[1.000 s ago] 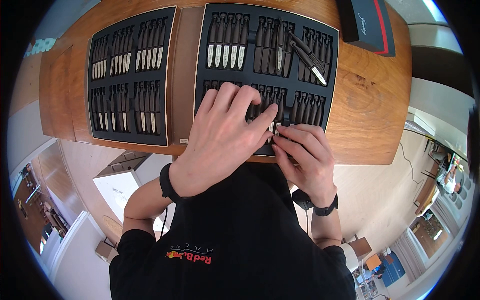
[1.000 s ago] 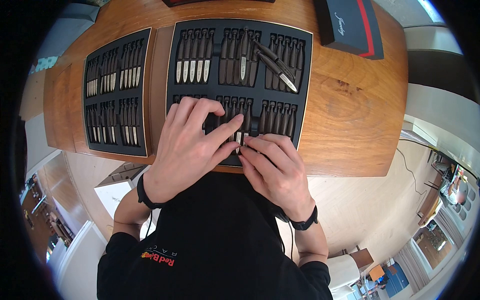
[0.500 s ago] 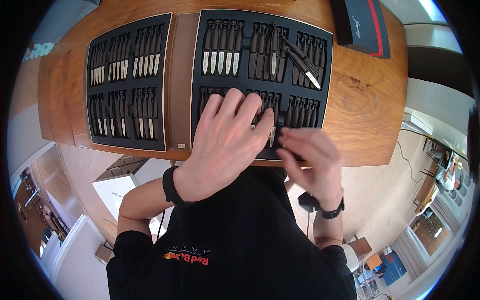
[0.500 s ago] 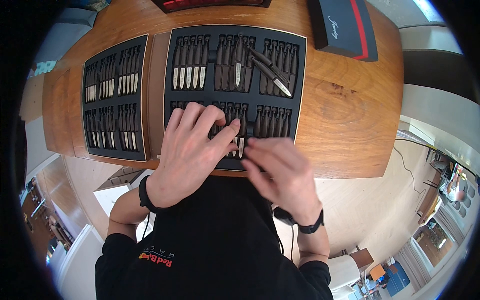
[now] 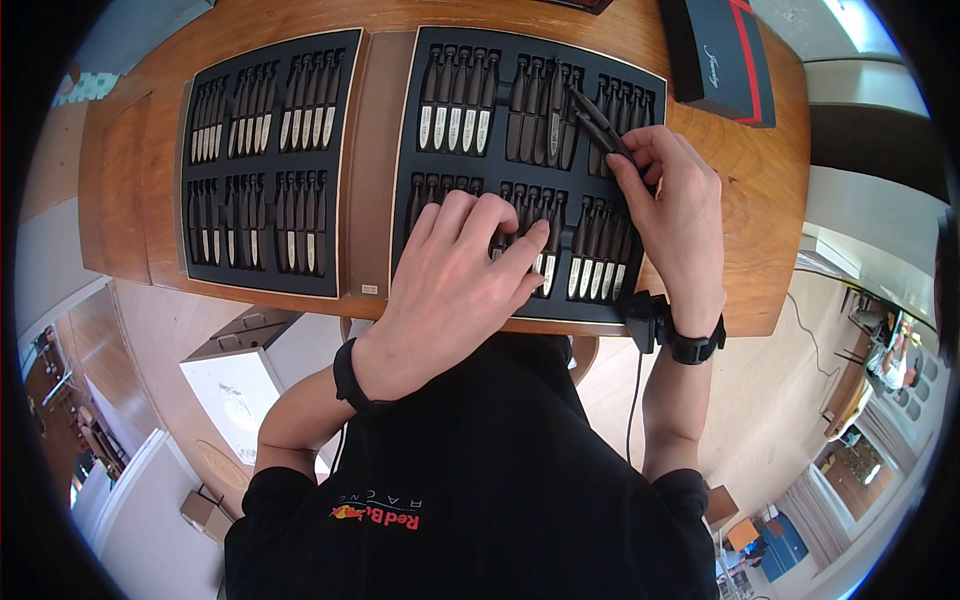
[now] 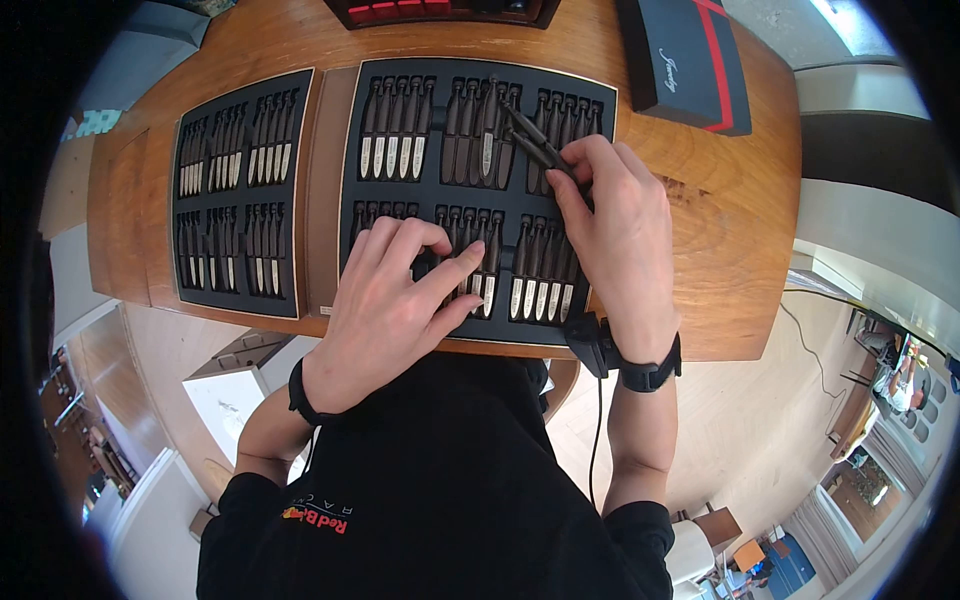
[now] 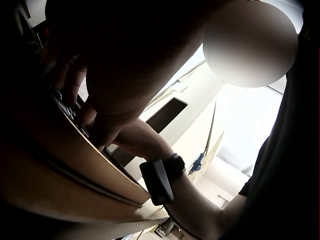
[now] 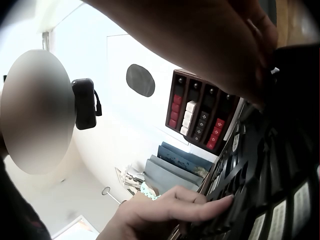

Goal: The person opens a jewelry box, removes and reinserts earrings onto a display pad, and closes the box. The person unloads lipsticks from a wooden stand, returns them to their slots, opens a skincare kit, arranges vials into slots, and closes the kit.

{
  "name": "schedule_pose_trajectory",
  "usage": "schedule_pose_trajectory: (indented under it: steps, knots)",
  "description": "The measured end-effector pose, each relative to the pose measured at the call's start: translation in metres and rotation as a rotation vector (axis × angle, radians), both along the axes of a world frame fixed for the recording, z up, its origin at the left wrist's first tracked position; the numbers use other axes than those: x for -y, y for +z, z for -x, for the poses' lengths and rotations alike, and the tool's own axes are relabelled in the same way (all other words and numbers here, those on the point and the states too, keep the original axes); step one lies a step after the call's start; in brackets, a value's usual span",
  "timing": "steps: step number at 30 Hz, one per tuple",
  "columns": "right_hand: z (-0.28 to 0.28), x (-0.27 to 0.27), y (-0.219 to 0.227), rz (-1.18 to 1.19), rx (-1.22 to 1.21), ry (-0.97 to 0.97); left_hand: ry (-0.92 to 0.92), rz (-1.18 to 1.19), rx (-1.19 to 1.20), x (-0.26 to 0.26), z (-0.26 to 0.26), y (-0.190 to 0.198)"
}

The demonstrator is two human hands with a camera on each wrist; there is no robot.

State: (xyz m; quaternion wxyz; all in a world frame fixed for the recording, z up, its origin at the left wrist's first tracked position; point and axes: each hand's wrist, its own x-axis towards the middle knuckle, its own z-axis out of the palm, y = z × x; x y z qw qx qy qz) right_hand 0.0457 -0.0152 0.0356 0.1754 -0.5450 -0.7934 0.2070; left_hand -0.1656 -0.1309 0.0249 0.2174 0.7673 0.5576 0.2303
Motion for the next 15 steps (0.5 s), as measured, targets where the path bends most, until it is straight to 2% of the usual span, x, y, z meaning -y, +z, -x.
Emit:
schedule_pose_trajectory:
  steps: [5, 7, 8, 10, 12, 14, 15]
  knots:
    - [-0.003, 0.006, 0.008, 0.046, -0.033, -0.06, 0.001, -0.036, 0.071, -0.005, 0.003, 0.0]
    - [-0.01, 0.018, 0.018, 0.273, -0.198, -0.14, 0.084, -0.082, 0.215, -0.009, 0.005, 0.002]
    - [-0.011, 0.027, 0.018, 0.275, -0.199, -0.136, 0.088, -0.081, 0.214, -0.01, 0.006, 0.002]
    - [-0.01, 0.049, 0.014, 0.589, -0.597, -0.142, 0.216, 0.022, 0.481, -0.012, 0.005, 0.002]
    - [-0.005, 0.066, 0.014, 0.702, -0.642, -0.095, 0.24, 0.088, 0.557, -0.011, 0.005, 0.008]
    - [-0.001, 0.079, 0.013, 0.729, -0.676, -0.097, 0.299, 0.349, 0.809, -0.009, 0.004, 0.009]
    - [0.001, 0.084, 0.013, 0.73, -0.677, -0.101, 0.254, 0.37, 0.848, -0.008, 0.006, 0.01]
